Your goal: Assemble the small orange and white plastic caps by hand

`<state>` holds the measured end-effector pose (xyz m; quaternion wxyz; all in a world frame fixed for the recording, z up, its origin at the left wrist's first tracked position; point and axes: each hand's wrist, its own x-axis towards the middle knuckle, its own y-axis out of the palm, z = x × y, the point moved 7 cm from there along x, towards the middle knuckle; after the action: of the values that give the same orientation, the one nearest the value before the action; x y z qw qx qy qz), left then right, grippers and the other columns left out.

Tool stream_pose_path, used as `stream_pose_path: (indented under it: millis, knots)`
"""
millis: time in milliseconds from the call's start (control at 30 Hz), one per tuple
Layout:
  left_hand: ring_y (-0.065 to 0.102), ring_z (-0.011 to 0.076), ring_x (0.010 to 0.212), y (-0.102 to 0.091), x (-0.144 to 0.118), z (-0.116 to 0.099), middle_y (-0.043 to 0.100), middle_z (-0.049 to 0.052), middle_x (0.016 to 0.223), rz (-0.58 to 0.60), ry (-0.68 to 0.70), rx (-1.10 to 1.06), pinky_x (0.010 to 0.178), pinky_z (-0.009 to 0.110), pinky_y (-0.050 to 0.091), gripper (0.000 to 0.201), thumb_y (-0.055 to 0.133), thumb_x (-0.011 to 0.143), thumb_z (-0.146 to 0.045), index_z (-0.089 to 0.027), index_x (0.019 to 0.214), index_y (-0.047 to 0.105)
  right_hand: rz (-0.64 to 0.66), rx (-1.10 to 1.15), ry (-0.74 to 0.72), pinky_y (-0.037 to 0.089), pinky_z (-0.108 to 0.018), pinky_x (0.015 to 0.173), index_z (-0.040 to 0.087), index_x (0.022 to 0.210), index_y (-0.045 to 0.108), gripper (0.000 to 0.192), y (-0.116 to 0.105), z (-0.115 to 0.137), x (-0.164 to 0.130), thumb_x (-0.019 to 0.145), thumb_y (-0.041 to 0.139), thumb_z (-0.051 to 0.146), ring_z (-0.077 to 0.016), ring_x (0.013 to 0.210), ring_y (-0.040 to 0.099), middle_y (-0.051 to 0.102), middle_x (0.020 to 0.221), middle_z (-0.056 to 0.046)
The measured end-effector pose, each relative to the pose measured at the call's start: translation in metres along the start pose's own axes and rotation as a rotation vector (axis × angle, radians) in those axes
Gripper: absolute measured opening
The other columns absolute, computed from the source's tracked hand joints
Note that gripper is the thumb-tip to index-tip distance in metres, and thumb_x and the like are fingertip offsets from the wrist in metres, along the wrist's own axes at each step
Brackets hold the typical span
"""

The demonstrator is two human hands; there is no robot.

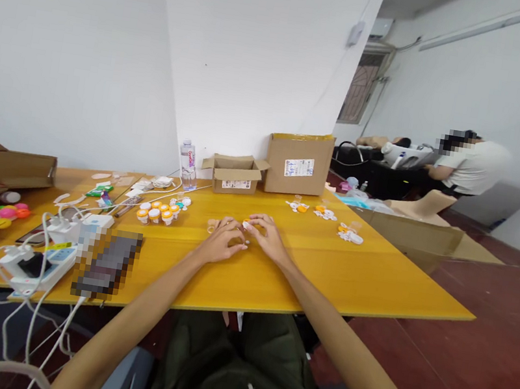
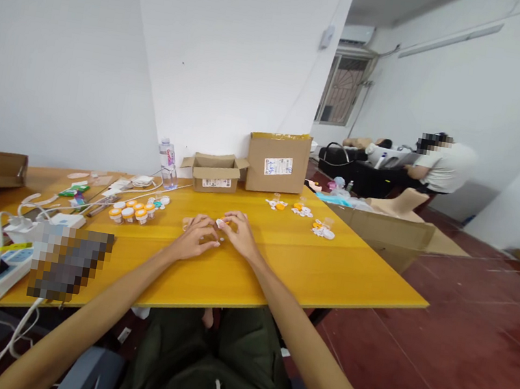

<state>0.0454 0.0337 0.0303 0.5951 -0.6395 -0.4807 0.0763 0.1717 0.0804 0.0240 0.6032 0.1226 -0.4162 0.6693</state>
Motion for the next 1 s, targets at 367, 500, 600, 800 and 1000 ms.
stream_pose_path:
  millis: [367, 500, 600, 800, 1000]
  knots:
    - [0.047, 0.0241, 0.104, -0.014, -0.005, 0.009, 0.064, 0.004, 0.104, -0.004, -0.06, -0.051, 0.093, 0.043, 0.035, 0.011, 0.058, 0.086, -0.029, -0.024, 0.084, 0.067, 0.142, -0.011, -0.064, 0.043, -0.042, 0.096, 0.026, 0.086, 0.07, 0.017, 0.004, 0.012, -0.01, 0.086, 0.061, 0.041, -0.0222, 0.104, 0.059, 0.065, 0.105, -0.005]
    - [0.049, 0.0231, 0.1, -0.03, -0.007, 0.016, 0.065, 0.004, 0.096, -0.083, -0.106, -0.051, 0.09, 0.041, 0.036, 0.016, 0.048, 0.09, -0.025, -0.022, 0.086, 0.063, 0.212, -0.074, -0.131, 0.042, -0.044, 0.097, 0.026, 0.087, 0.069, 0.013, 0.007, 0.025, -0.013, 0.085, 0.064, 0.038, -0.0226, 0.107, 0.058, 0.064, 0.109, -0.005]
    - [0.049, 0.0231, 0.098, -0.035, -0.008, 0.019, 0.065, 0.004, 0.092, -0.122, -0.13, -0.002, 0.088, 0.04, 0.037, 0.016, 0.046, 0.088, -0.02, -0.023, 0.087, 0.062, 0.251, -0.117, -0.16, 0.042, -0.044, 0.097, 0.026, 0.084, 0.069, 0.01, 0.01, 0.03, -0.015, 0.084, 0.065, 0.035, -0.0228, 0.108, 0.058, 0.064, 0.109, -0.005]
    - [0.051, 0.0232, 0.096, -0.029, -0.008, 0.015, 0.065, 0.004, 0.092, -0.093, -0.071, 0.065, 0.086, 0.039, 0.038, 0.015, 0.047, 0.083, -0.015, -0.022, 0.087, 0.06, 0.332, -0.185, -0.162, 0.043, -0.046, 0.097, 0.025, 0.079, 0.069, 0.012, 0.016, 0.027, -0.018, 0.079, 0.07, 0.037, -0.0245, 0.11, 0.057, 0.065, 0.114, -0.006]
    - [0.05, 0.0242, 0.098, -0.024, -0.008, 0.016, 0.064, 0.005, 0.094, -0.054, -0.054, 0.084, 0.089, 0.041, 0.037, 0.016, 0.049, 0.082, -0.015, -0.023, 0.09, 0.061, 0.332, -0.193, -0.168, 0.045, -0.045, 0.095, 0.025, 0.079, 0.069, 0.01, 0.017, 0.027, -0.018, 0.078, 0.072, 0.035, -0.0249, 0.107, 0.059, 0.065, 0.112, -0.006]
